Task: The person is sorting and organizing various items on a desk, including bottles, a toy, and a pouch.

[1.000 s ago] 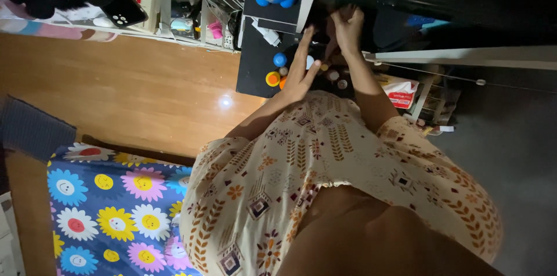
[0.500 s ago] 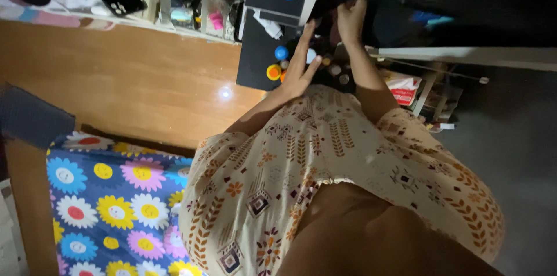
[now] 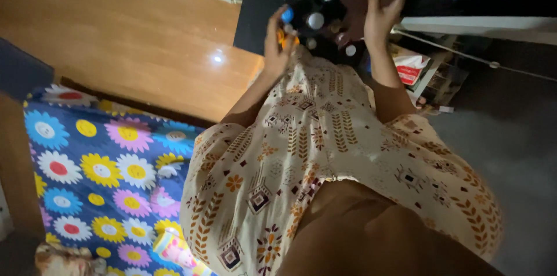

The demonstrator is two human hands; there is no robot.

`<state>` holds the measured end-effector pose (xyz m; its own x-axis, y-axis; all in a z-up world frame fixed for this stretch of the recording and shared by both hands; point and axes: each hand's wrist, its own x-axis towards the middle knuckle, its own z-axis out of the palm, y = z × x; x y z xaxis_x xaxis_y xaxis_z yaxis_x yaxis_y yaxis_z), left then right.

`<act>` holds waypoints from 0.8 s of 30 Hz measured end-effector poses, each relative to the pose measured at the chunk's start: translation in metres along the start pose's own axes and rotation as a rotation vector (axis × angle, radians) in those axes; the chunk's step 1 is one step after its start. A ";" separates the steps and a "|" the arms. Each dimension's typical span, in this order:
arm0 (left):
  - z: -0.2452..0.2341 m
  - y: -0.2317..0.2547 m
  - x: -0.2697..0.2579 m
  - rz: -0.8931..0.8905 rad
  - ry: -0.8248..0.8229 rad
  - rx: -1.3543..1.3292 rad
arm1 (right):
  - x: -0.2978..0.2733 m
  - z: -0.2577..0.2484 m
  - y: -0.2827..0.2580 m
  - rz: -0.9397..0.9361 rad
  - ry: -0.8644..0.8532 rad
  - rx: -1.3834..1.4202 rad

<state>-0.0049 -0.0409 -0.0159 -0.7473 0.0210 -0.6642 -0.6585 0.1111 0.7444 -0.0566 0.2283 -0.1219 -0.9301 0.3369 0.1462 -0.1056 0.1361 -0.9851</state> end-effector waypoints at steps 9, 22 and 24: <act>-0.020 -0.179 0.069 0.554 0.298 0.001 | -0.061 0.026 -0.057 -0.133 -0.590 -0.366; -0.029 -0.202 0.038 0.148 0.320 -0.260 | -0.092 0.118 0.040 -0.246 -0.874 -0.502; -0.034 -0.231 0.045 0.368 0.437 -0.023 | -0.090 0.129 0.027 -0.216 -0.923 -0.684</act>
<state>0.1109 -0.0989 -0.2151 -0.8921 -0.3593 -0.2741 -0.3457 0.1520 0.9259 -0.0213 0.0814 -0.1737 -0.8480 -0.5216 -0.0939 -0.3433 0.6755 -0.6526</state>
